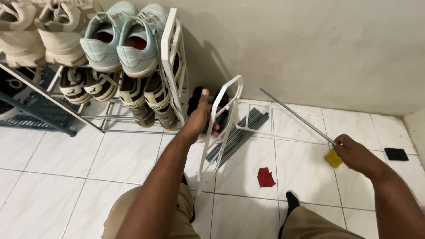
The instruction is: The person assembles a white metal shoe rack by inserting metal rods into the frame. They then place several pairs of shoes onto the rack shelves. The person continues assembling a second rack section by inserting additional rods.
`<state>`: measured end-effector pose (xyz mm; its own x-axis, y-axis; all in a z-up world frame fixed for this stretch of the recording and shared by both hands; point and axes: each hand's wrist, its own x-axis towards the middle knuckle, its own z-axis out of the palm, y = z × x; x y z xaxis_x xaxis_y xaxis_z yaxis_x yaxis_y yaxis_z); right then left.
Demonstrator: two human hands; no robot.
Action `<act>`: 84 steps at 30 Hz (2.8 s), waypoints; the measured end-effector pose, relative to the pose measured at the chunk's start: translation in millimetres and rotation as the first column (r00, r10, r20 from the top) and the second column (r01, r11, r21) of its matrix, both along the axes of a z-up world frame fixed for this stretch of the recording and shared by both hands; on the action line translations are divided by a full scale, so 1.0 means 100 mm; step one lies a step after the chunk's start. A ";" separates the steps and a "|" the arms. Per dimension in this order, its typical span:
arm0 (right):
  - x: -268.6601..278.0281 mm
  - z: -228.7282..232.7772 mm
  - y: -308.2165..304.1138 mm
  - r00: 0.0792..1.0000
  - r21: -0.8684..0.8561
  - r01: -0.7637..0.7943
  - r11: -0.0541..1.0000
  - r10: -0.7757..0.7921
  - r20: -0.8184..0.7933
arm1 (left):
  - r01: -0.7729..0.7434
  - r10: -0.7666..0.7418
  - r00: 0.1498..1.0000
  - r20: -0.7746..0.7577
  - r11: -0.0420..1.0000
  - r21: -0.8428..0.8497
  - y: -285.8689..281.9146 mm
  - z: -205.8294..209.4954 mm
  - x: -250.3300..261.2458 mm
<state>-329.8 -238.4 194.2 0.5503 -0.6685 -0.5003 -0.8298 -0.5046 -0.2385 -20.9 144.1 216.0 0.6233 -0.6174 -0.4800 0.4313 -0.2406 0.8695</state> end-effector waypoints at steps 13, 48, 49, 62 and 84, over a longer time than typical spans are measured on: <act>0.30 0.22 0.31 0.938 -0.231 -0.205 0.951 0.123 -0.324 | 0.165 -0.178 0.955 0.237 0.983 0.075 -0.04 -0.64 0.30; 0.65 0.51 0.81 0.943 -0.317 -0.332 0.888 0.326 -0.071 | -0.069 0.114 0.936 0.332 0.987 -0.145 0.08 -0.75 0.19; 0.64 0.52 0.80 0.946 -0.320 -0.316 0.893 0.321 -0.038 | -0.070 0.126 0.933 0.337 0.983 -0.172 0.07 -0.77 0.20; 0.62 0.45 0.70 0.950 -0.335 -0.287 0.897 0.312 0.021 | -0.056 0.126 0.939 0.319 0.974 -0.220 0.03 -0.81 0.23; 0.58 0.46 0.63 0.890 -0.480 -0.404 0.779 0.456 -0.009 | 0.061 -0.014 0.971 0.239 0.980 -0.191 0.07 -0.57 0.18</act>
